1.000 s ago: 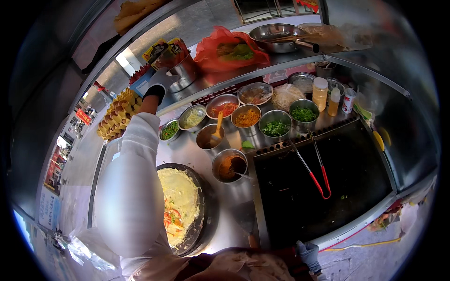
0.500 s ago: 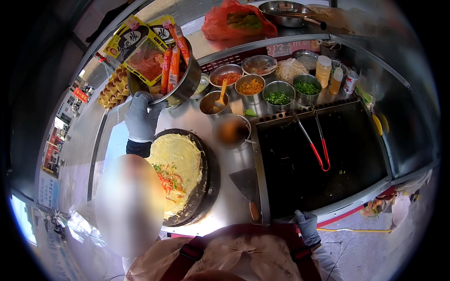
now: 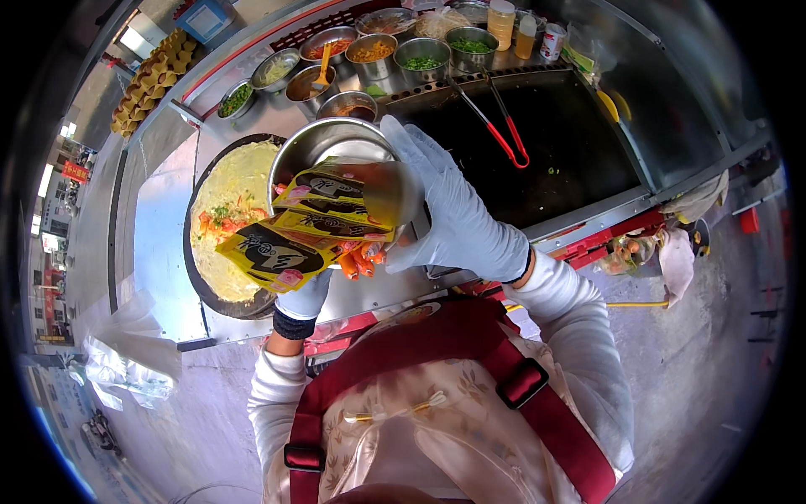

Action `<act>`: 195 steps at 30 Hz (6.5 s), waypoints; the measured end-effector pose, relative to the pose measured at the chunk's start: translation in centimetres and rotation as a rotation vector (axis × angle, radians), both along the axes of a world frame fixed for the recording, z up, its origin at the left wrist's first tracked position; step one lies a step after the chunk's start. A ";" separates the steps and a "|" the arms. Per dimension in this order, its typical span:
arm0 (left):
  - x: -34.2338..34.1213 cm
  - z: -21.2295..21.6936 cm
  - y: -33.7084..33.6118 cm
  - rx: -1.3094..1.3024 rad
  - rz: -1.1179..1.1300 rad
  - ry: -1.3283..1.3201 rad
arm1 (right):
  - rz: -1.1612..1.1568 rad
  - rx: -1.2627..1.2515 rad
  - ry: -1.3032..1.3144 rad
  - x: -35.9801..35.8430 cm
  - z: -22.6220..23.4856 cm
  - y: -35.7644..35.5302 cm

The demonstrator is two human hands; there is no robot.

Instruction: The person prepares a crepe on a round griddle, spreading batter and adding toppings including shredded carrots, green onions, and a sausage. They use tongs to place ingredients and a spatula to fold the crepe.

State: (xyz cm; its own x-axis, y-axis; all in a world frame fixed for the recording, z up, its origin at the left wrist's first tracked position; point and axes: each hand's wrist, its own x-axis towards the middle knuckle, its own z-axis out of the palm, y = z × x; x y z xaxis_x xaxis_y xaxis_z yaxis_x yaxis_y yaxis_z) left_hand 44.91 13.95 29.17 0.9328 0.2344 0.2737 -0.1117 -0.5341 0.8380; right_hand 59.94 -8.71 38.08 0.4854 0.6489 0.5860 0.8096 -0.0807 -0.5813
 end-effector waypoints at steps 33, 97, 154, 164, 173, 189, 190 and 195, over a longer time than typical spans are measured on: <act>-9.4 -9.8 -5.8 0.675 0.160 0.067 | -0.176 0.238 1.163 0.1 -10.0 0.8; 3.1 -2.9 -0.5 -0.192 -0.810 0.325 | -0.168 0.591 1.407 4.8 -15.6 -5.9; 2.6 -6.2 0.7 -0.513 0.008 0.478 | -0.168 0.635 1.443 4.1 -15.9 -5.5; 4.3 -7.0 0.8 -0.288 -0.190 0.766 | -0.137 0.674 1.431 4.0 -16.0 -5.2; 5.2 -4.4 -0.2 0.637 -0.535 0.591 | -0.152 0.660 1.474 4.0 -15.9 -5.2; 6.5 -5.2 -1.7 0.045 -0.606 0.807 | -0.168 0.605 1.408 4.0 -16.3 -5.7; 6.3 -5.3 -1.5 -0.063 -0.619 0.807 | -0.155 0.604 1.397 4.2 -16.1 -5.4; 5.6 -6.2 -1.1 -0.072 -0.733 0.553 | -0.099 0.698 1.384 4.0 -14.8 -4.5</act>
State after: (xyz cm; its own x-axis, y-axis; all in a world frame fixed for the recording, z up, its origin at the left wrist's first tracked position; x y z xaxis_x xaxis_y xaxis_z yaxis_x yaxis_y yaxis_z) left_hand 50.49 12.86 22.97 0.8486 -0.4675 -0.2475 0.0248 -0.4322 0.9014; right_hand 63.94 -13.18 23.29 0.9073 0.3811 -0.1780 -0.3632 0.4963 -0.7885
